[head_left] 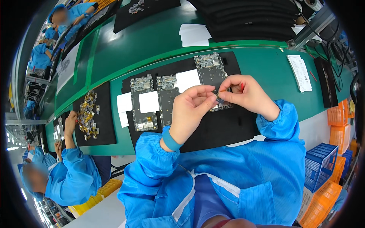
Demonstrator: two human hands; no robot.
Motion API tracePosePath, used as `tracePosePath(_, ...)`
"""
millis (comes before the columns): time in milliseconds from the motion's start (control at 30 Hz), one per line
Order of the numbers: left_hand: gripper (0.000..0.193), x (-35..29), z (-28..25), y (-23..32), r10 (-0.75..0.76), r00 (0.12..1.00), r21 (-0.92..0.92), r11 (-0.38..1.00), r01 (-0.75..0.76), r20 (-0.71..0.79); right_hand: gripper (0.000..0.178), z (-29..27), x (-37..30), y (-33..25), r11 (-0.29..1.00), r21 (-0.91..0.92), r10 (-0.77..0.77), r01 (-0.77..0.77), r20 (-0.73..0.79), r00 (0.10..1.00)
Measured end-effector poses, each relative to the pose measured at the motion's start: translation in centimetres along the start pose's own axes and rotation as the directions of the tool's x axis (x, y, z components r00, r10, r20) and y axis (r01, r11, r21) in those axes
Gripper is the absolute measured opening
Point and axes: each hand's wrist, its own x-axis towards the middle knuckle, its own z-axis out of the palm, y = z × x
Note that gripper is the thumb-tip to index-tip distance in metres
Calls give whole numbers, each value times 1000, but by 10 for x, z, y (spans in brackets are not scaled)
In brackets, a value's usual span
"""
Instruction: The recorder is assembling electronic components, specifically attaching small ribbon cables or connectors to a circuit board assembly.
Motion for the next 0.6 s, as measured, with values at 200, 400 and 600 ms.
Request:
tracePosePath(200,35,-1,0,-1,131,991,568,813,-127,33,11,-5,9,31,990,-15,-137,137,-40,990)
tracePosePath(400,61,-7,-3,-10,270,930,910,264,-321,249,9,-6,11,26,926,-339,-184,167,-18,983)
tracePosePath(600,60,-6,-4,-13,266,935,915,263,-306,236,9,-8,13,28,931,-324,-171,171,29,985)
